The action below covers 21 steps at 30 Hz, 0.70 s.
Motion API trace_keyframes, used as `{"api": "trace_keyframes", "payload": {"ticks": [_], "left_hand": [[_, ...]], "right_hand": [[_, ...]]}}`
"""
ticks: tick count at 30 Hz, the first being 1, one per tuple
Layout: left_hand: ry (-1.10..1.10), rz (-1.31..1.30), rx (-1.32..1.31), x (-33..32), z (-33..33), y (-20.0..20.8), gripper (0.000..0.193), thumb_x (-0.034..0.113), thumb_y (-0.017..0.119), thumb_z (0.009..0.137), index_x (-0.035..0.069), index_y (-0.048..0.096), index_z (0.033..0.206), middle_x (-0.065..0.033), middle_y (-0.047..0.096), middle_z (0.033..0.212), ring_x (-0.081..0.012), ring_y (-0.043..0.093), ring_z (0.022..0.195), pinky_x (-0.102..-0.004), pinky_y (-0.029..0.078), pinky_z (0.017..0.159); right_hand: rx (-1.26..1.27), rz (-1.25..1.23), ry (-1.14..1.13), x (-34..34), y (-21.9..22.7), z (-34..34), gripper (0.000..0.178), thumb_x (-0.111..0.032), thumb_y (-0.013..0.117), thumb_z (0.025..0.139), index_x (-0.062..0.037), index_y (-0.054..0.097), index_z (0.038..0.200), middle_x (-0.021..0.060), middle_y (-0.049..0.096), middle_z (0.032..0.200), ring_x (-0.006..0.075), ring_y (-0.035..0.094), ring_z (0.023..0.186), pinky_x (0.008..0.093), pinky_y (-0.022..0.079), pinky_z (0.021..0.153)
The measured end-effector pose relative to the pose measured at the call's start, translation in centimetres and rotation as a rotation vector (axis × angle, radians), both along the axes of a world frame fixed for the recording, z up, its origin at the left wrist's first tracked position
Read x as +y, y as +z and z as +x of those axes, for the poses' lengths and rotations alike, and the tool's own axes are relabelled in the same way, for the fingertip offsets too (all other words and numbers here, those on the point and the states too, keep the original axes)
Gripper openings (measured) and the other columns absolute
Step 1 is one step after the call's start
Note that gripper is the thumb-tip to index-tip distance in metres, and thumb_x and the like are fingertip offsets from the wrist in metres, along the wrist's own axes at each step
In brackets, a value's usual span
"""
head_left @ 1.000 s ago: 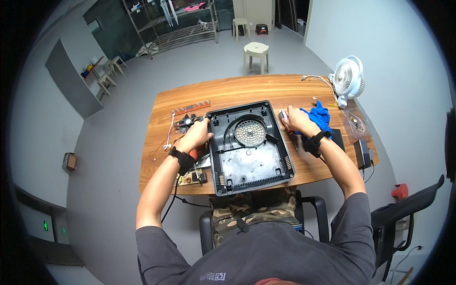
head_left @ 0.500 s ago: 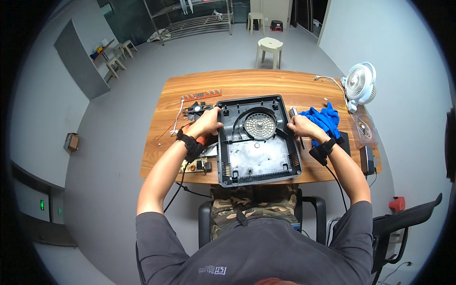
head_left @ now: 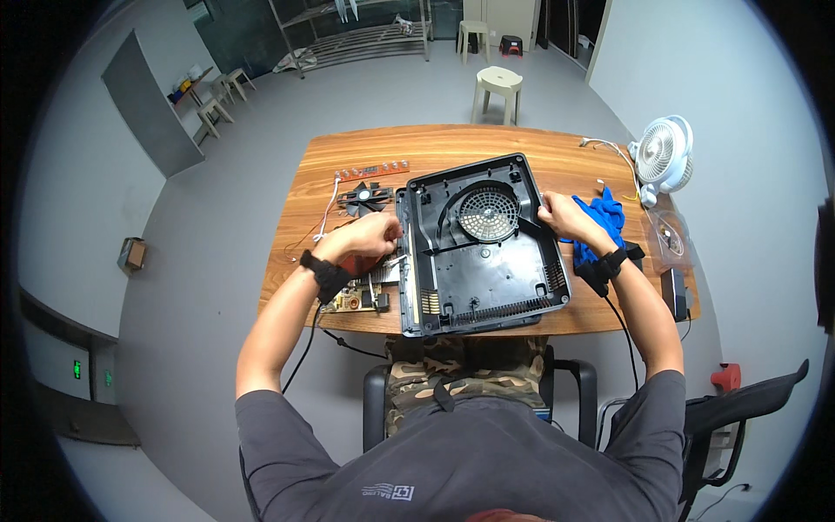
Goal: The person disassembles a small electronic device on a wooden table. They use a screwdriver to remove screws and take apart the device, then wipe the interior with a blue cloth.
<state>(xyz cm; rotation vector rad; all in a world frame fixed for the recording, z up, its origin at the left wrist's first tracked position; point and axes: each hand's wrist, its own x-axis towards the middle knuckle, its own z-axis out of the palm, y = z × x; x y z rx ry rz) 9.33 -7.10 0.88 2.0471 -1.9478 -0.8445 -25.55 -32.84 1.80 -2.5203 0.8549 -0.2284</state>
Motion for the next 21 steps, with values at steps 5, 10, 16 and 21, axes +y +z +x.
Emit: {"api": "trace_keyframes", "payload": {"ticks": [5,10,16,21], "left_hand": [[-0.099,0.045,-0.276,3.1,-1.5,1.4,0.038,0.031,0.081,0.072,0.014,0.072,0.104,-0.0074,0.057,0.109,-0.0277,0.051,0.112,-0.044,0.041,0.096],[-0.166,-0.053,-0.492,3.8,-2.5,-0.3,0.066,0.053,0.09,0.062,0.011,0.071,0.109,-0.0118,0.051,0.118,-0.0305,0.046,0.118,-0.0458,0.038,0.096],[-0.225,-0.082,-0.628,3.5,-2.9,-2.4,0.071,0.044,0.093,0.058,0.007,0.071,0.114,-0.0158,0.047,0.126,-0.0326,0.042,0.121,-0.0466,0.037,0.095],[-0.193,-0.017,-0.587,3.4,-2.9,-1.5,0.068,0.036,0.091,0.058,0.007,0.072,0.116,-0.0157,0.047,0.125,-0.0331,0.042,0.122,-0.0463,0.037,0.095]], "right_hand": [[-0.052,-0.048,-0.024,-0.5,-0.4,0.2,0.025,-0.02,0.059,0.091,0.0049,0.055,0.087,0.0268,0.062,0.076,0.0417,0.064,0.074,0.0452,0.051,0.07],[-0.001,-0.021,-0.061,-0.1,0.3,1.1,0.029,-0.02,0.058,0.09,0.0073,0.062,0.098,0.0345,0.067,0.088,0.0491,0.068,0.088,0.0517,0.053,0.079],[-0.033,-0.097,-0.039,-0.5,-0.4,0.7,0.028,-0.019,0.057,0.09,0.0078,0.062,0.097,0.0336,0.066,0.083,0.0459,0.07,0.079,0.0502,0.055,0.072],[-0.014,-0.049,-0.047,-0.2,0.0,0.8,0.029,-0.019,0.057,0.09,0.008,0.062,0.097,0.0337,0.067,0.084,0.0457,0.07,0.078,0.0502,0.055,0.072]]}}
